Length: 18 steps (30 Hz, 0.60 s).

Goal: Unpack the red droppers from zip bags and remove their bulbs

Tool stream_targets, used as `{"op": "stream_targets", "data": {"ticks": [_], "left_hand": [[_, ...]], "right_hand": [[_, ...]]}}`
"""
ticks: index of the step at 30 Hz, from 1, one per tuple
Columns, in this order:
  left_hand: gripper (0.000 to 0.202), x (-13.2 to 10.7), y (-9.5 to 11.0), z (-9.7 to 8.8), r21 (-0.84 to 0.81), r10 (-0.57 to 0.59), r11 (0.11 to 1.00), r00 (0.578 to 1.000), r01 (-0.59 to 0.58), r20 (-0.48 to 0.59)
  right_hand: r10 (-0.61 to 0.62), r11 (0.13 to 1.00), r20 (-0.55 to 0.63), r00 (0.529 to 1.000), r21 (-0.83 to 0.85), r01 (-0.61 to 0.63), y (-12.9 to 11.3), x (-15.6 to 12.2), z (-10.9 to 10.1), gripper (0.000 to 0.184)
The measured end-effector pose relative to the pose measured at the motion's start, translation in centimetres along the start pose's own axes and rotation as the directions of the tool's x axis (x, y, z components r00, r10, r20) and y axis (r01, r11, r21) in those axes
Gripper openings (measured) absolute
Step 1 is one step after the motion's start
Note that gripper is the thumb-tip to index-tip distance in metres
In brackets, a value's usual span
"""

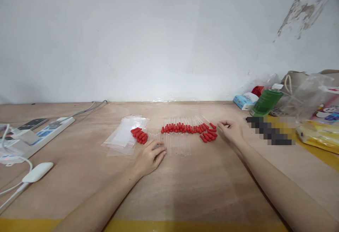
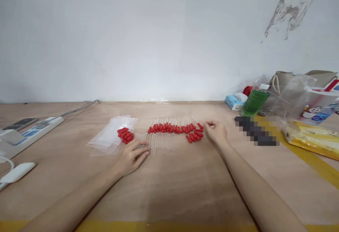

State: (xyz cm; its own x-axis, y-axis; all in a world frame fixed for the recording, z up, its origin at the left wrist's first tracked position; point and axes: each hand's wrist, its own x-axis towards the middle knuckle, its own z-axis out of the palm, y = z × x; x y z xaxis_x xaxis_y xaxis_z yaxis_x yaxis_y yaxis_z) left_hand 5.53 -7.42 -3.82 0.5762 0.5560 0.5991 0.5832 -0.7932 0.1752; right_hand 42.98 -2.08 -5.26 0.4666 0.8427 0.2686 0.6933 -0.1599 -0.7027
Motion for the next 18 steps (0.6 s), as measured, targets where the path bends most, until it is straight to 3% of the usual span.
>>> {"op": "stream_targets", "data": {"ticks": [5, 10, 15, 18], "left_hand": [[0.015, 0.0, 0.1, -0.2, 0.038, 0.004, 0.999, 1.000, -0.004, -0.011], [0.008, -0.1, -0.2, -0.6, 0.127, -0.061, 0.989, 0.987, 0.080, -0.148], [0.018, -0.1, -0.7, -0.8, 0.131, -0.107, 0.981, 0.959, 0.145, -0.264], [0.026, 0.0, -0.6, -1.0, 0.154, -0.092, 0.977, 0.943, 0.147, -0.321]], "right_hand": [[0.086, 0.993, 0.119, 0.989, -0.086, -0.076, -1.2, 2.2, 0.6, 0.036], [0.092, 0.991, 0.129, 0.987, -0.109, -0.079, -2.8, 2.9, 1.1, 0.021], [0.034, 0.997, 0.024, 0.999, -0.072, -0.033, -4.8, 2.2, 0.4, 0.019], [-0.137, 0.991, -0.008, 0.991, 0.003, 0.137, -6.4, -1.0, 0.1, 0.021]]}}
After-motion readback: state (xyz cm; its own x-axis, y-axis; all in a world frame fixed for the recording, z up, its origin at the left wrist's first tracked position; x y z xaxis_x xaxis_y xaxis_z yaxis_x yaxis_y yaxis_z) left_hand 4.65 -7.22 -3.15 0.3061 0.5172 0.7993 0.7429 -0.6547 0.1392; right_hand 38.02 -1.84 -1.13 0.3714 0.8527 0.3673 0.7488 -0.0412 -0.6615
